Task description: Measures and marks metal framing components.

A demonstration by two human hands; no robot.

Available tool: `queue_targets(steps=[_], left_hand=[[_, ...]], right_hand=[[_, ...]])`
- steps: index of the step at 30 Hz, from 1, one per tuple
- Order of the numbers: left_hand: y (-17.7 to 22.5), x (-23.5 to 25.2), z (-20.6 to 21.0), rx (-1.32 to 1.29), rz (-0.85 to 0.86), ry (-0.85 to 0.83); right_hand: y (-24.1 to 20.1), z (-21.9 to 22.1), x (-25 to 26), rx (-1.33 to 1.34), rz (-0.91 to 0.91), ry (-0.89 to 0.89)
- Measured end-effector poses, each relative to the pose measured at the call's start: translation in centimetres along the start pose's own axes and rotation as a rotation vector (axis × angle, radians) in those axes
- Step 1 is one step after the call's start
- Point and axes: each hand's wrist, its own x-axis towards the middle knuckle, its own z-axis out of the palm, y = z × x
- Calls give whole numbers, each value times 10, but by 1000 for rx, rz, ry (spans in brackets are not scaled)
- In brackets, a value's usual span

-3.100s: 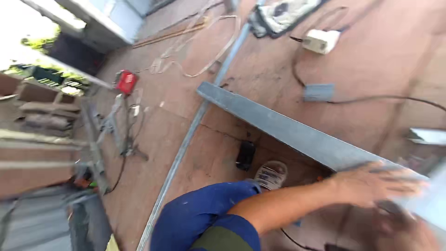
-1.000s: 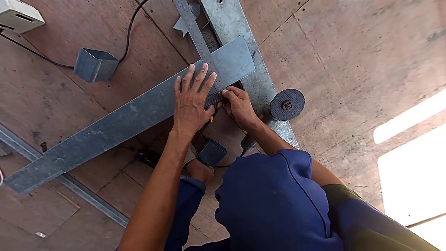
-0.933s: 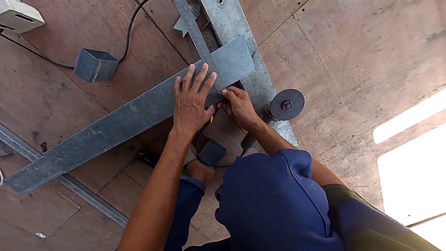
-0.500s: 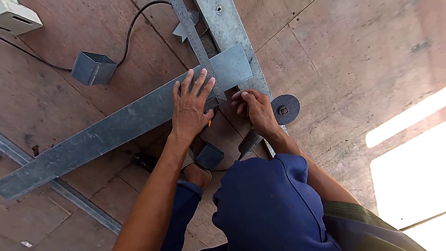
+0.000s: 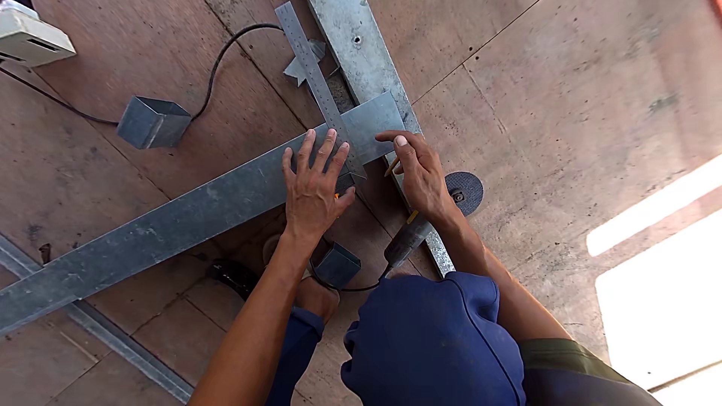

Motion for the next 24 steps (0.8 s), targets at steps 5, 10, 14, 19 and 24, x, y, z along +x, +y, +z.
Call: queue_targets(steps=[5,10,14,19,24], left_hand=[[-1,0,1,4,-1,8],[0,0,-1,3,-4,4],[1,0,0,-5,-13,0],[1,0,0,-6,-18,4],[1,0,1,-12,-16,2]], right_hand=[[-4,-1,10,76,-67,-45],[-12,4,25,-70,-115,-25],[-12,13,39,-136,-164,-43],[-9,26,55,-122,-212,-18],[-10,33,68,-137,-229,-1]])
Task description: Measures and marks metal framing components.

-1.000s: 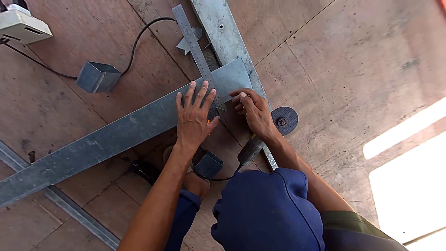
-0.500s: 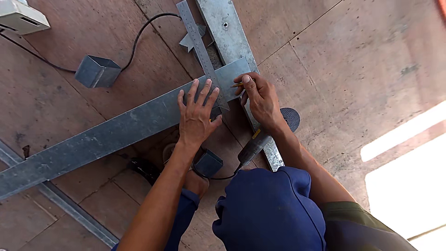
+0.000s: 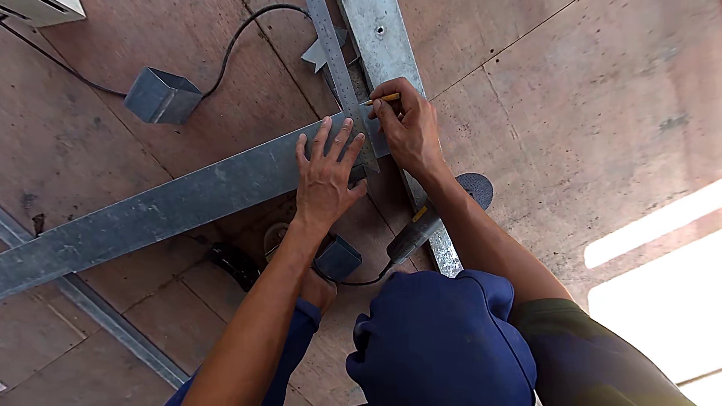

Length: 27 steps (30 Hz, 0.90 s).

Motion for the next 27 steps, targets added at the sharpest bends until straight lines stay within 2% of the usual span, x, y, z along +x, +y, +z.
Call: queue_targets(steps=[20,27], left_hand=[[1,0,-2,12,-10,-12],[0,0,0,6,-5,6]], right_hand=[[0,8,8,-84,27,-29],[-2,4,-7,-146,-1,-45]])
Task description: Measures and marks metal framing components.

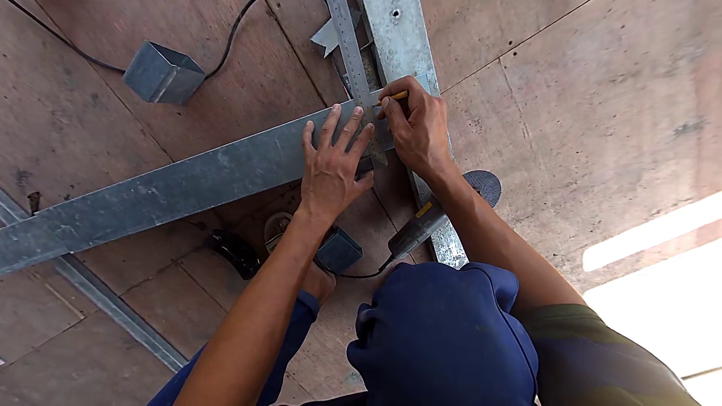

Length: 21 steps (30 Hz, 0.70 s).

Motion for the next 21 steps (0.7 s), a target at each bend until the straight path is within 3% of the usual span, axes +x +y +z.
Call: queue_targets(steps=[12,21], left_hand=[[0,0,0,11,-2,-3],[1,0,-1,-1,-1,-14]], right_hand=[[2,-9,-59,25,55,-17],[-1,3,-6,26,40,36]])
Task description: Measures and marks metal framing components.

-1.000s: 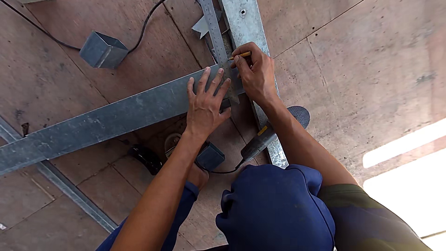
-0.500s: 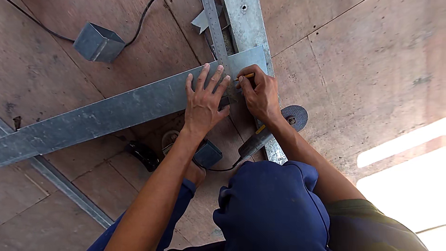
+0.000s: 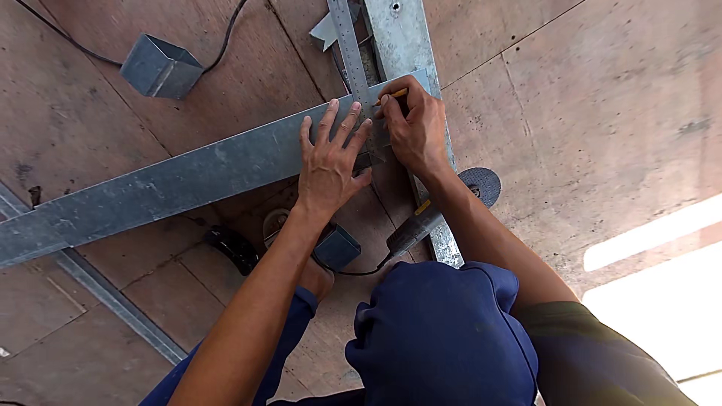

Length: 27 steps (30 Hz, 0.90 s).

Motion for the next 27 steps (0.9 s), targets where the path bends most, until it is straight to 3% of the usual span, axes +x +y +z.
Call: queue_targets(steps=[16,27], left_hand=[[0,0,1,19,-8,4],[0,0,0,2,-8,-4]], right_hand=[[-2,13,27,26,2,50],[2,5,-7,-42,-64,38]])
